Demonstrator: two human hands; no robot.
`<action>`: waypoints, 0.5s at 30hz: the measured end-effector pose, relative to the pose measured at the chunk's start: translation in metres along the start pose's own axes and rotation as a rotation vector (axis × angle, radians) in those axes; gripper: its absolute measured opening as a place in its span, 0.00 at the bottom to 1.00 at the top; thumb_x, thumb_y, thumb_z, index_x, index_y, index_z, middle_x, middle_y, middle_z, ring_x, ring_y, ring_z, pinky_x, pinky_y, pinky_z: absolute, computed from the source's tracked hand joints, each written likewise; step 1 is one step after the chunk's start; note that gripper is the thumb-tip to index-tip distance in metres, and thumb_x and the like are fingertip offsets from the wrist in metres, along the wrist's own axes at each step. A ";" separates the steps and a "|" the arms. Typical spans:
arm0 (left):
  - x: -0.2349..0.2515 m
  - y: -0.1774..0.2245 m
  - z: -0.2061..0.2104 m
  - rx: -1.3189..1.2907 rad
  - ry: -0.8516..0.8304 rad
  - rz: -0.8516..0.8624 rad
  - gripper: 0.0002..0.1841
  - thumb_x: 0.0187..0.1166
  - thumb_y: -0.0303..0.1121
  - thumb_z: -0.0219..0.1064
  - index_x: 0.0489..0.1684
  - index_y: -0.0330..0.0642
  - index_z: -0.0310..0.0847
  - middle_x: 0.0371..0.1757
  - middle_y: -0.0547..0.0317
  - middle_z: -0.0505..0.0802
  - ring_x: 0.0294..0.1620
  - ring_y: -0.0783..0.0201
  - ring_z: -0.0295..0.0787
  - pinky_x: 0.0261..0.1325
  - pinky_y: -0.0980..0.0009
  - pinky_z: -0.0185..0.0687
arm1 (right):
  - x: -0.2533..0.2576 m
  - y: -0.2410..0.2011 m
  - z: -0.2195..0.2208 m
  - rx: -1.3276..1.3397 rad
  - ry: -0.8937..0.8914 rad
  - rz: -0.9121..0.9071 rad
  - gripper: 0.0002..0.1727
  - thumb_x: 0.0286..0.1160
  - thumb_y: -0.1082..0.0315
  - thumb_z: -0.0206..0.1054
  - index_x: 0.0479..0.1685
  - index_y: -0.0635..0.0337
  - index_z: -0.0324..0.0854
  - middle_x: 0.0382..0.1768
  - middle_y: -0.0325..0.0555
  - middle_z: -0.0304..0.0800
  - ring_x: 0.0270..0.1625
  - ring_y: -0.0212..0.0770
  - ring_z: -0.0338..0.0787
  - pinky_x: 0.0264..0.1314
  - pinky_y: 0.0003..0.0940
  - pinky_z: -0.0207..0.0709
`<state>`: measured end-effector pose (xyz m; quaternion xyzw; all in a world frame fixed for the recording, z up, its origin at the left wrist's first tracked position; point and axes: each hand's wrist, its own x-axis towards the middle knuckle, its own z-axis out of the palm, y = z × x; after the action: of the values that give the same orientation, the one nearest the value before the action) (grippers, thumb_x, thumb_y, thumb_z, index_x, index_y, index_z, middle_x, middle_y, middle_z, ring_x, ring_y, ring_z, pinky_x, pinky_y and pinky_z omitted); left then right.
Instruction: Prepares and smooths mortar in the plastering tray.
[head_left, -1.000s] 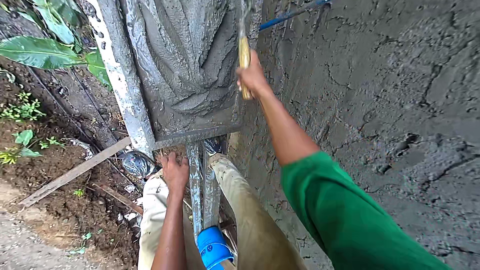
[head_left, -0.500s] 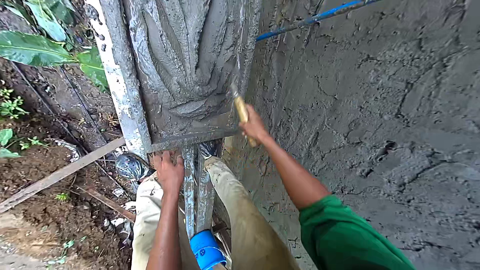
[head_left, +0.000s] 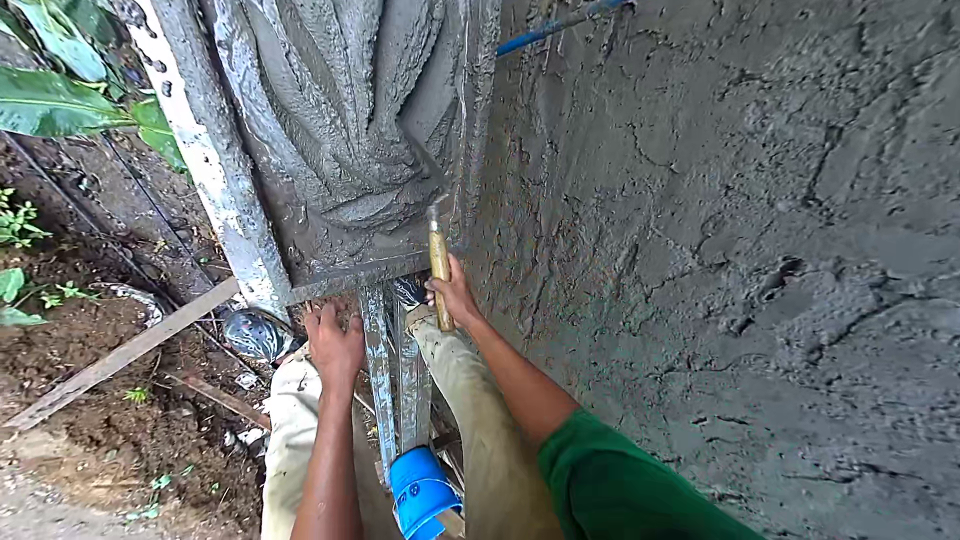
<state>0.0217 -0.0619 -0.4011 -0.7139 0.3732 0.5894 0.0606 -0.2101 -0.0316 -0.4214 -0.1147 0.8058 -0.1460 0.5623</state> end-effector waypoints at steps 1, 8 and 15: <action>-0.001 -0.001 -0.001 -0.001 -0.002 -0.006 0.18 0.83 0.36 0.65 0.65 0.35 0.82 0.68 0.32 0.81 0.63 0.39 0.84 0.67 0.42 0.78 | 0.002 0.010 -0.005 -0.038 0.070 0.000 0.37 0.76 0.70 0.64 0.88 0.48 0.59 0.42 0.53 0.86 0.32 0.45 0.85 0.34 0.42 0.83; -0.008 -0.004 -0.002 0.003 -0.007 0.047 0.16 0.83 0.36 0.65 0.62 0.38 0.83 0.65 0.37 0.81 0.55 0.46 0.86 0.59 0.47 0.82 | 0.119 0.004 -0.014 -0.109 0.396 0.042 0.32 0.85 0.62 0.62 0.84 0.61 0.57 0.39 0.55 0.84 0.25 0.43 0.86 0.30 0.40 0.85; -0.010 -0.009 -0.006 -0.029 0.008 0.019 0.15 0.83 0.36 0.65 0.63 0.39 0.83 0.65 0.39 0.81 0.56 0.48 0.87 0.59 0.49 0.84 | 0.159 -0.100 0.059 0.610 0.148 -0.071 0.05 0.86 0.72 0.55 0.52 0.61 0.66 0.21 0.40 0.71 0.14 0.33 0.74 0.17 0.27 0.77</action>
<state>0.0314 -0.0538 -0.3937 -0.7133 0.3718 0.5925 0.0433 -0.2067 -0.1868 -0.5433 0.0423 0.7592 -0.4083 0.5051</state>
